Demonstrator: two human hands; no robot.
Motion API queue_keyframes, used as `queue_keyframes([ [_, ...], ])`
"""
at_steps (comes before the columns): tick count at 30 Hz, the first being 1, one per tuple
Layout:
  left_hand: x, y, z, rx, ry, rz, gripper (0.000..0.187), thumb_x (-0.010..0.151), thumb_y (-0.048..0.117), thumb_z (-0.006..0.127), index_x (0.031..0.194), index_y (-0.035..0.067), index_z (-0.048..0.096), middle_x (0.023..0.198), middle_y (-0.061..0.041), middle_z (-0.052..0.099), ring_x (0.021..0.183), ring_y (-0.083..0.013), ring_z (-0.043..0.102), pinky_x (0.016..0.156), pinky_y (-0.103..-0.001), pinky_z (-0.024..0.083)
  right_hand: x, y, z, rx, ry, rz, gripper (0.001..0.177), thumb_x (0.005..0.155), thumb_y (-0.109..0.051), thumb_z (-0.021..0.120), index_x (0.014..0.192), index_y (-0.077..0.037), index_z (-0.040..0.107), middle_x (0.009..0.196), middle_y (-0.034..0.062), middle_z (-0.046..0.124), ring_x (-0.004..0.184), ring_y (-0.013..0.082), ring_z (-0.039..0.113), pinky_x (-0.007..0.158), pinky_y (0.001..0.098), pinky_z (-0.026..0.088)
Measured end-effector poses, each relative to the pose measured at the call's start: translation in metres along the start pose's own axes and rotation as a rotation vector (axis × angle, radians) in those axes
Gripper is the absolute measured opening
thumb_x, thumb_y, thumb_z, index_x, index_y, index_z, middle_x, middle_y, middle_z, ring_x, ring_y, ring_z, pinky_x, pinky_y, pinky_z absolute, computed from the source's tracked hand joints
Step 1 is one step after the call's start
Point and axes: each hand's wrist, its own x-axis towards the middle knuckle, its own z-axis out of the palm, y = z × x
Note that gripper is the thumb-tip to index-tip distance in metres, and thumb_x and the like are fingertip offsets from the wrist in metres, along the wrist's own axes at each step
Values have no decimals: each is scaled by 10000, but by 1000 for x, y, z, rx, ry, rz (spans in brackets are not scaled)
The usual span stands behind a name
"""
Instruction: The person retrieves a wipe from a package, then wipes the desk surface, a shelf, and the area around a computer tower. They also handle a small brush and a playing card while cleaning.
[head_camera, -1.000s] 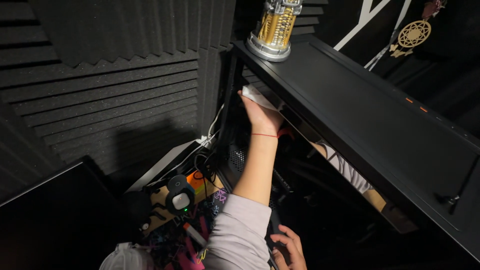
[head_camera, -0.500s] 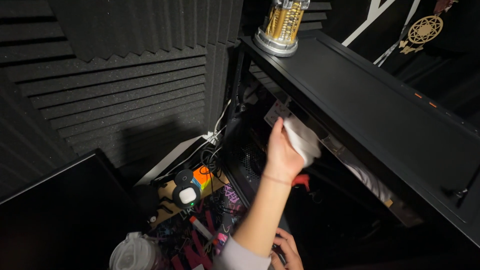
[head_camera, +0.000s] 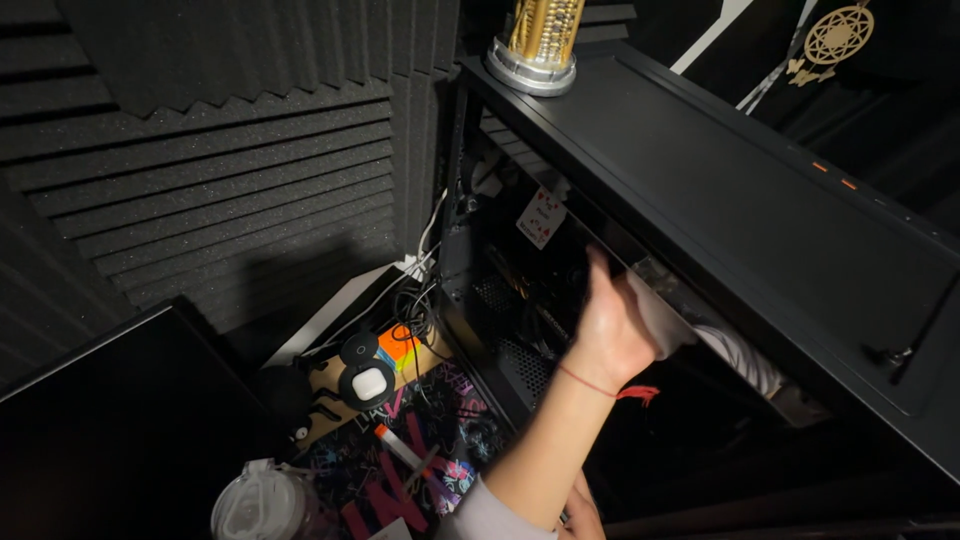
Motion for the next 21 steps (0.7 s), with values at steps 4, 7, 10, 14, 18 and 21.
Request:
queue_keyframes([
  [4,4,-6,-6,-8,20,5,687,913,786,535,1082,145,716,1016,-61,727,916,-220,672,860,-329,537,-4,9,2,15,15,-12,544,758,-217,756,1270,-88,625,1446,64,431,1340,192,393,1086,328,295],
  [7,10,-9,-9,-13,36,23,697,906,783,536,1124,144,706,1078,-66,713,982,-233,655,907,-335,515,-2,15,4,30,26,-36,489,746,-196,772,1212,-86,672,1377,62,479,1277,203,444,1065,357,317],
  [10,17,-12,-13,-18,49,41,710,898,781,537,1166,142,697,1139,-70,699,1048,-246,638,953,-340,493,0,21,4,43,39,-63,435,734,-175,788,1154,-83,718,1309,62,528,1215,215,496,1044,385,338],
  [14,30,5,-31,-80,68,93,705,852,780,570,1145,152,697,1147,-64,700,1066,-250,638,976,-361,489,1,28,7,70,55,-99,357,716,-143,811,1067,-78,788,1206,61,600,1121,233,574,1012,429,370],
  [18,59,52,-54,-139,46,219,645,845,783,541,988,169,677,984,-28,710,900,-217,657,846,-319,534,-5,33,8,92,68,-127,285,699,-111,835,980,-73,858,1104,62,673,1027,252,651,981,472,401],
  [21,61,66,-13,-78,14,281,746,813,840,525,1188,206,648,1219,-11,659,1106,-220,610,1000,-366,463,-6,12,2,133,37,-129,348,774,-59,723,1114,-47,800,1247,76,613,1128,232,585,1003,488,388],
])
